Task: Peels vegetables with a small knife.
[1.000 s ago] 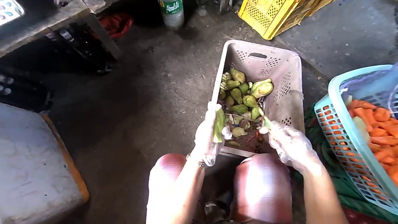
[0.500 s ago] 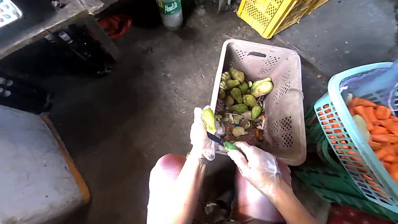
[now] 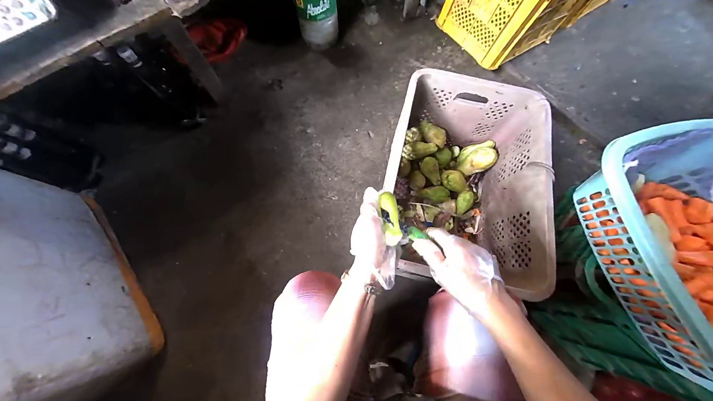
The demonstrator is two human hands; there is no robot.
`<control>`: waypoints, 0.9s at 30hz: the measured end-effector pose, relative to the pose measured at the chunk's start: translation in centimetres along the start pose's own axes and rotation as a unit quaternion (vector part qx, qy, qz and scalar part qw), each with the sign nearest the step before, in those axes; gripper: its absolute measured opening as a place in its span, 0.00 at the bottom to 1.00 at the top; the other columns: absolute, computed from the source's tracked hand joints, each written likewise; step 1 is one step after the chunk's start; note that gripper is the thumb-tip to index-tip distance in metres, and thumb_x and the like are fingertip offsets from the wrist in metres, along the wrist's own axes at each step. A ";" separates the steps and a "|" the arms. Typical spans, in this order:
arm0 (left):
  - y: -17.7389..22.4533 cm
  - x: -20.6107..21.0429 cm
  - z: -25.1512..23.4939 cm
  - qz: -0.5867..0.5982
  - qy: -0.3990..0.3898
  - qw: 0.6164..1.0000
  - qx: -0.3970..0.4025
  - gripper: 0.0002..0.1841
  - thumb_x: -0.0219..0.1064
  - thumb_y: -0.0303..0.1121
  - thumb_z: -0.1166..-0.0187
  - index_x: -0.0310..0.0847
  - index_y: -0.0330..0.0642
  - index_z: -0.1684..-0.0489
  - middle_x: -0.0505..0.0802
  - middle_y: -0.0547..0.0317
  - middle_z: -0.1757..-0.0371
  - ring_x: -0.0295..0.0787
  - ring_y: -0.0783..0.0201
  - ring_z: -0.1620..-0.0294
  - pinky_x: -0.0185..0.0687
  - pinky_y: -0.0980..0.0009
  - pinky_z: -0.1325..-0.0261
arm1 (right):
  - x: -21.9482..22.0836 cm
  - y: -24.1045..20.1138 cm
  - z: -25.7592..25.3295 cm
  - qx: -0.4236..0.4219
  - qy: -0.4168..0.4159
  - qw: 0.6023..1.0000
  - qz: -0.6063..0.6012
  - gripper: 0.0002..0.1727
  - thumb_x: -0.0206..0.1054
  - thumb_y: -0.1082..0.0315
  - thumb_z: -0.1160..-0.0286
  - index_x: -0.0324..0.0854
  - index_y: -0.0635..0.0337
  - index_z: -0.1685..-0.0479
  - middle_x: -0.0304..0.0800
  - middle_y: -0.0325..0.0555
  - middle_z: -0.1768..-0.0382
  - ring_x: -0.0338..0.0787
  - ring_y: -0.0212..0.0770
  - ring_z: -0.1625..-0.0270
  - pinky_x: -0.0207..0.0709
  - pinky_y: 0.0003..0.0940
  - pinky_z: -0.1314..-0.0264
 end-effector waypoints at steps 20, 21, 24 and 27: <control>-0.9 1.7 0.7 0.045 -0.125 0.989 -0.063 0.25 0.39 0.48 0.05 0.76 0.39 0.59 0.80 0.59 0.82 0.74 0.70 0.90 0.74 0.79 0.86 | -1.4 4.7 0.8 -0.021 0.148 0.985 -0.085 0.27 0.52 0.51 0.09 0.84 0.64 0.34 0.93 0.64 0.48 0.92 0.64 0.43 0.80 0.66 0.40; -0.8 1.7 0.8 0.037 -0.124 0.990 -0.059 0.25 0.39 0.49 0.05 0.76 0.39 0.60 0.80 0.60 0.83 0.74 0.71 0.90 0.74 0.79 0.86 | -1.0 4.0 1.4 -0.045 0.161 0.983 -0.081 0.26 0.54 0.51 0.11 0.85 0.64 0.36 0.94 0.63 0.51 0.94 0.64 0.46 0.81 0.66 0.45; -0.8 1.7 1.2 0.023 -0.120 0.991 -0.053 0.25 0.40 0.49 0.05 0.76 0.39 0.61 0.80 0.60 0.84 0.74 0.72 0.91 0.75 0.80 0.86 | -0.6 2.7 1.2 -0.019 0.104 0.993 -0.054 0.27 0.52 0.47 0.10 0.84 0.58 0.32 0.93 0.61 0.47 0.92 0.64 0.43 0.79 0.66 0.44; -0.5 1.7 1.4 0.033 -0.100 0.993 -0.046 0.24 0.39 0.48 0.05 0.75 0.39 0.58 0.79 0.60 0.85 0.73 0.71 0.92 0.74 0.79 0.87 | -0.8 2.0 0.5 0.009 0.054 0.998 -0.034 0.27 0.51 0.47 0.09 0.81 0.55 0.27 0.92 0.60 0.42 0.90 0.61 0.37 0.78 0.63 0.37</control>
Point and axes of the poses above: each hand's wrist, its own z-axis away from the middle knuckle, its own x-axis out of the palm, y = z × x, the point moved 4 cm from there along -z, towards the middle knuckle
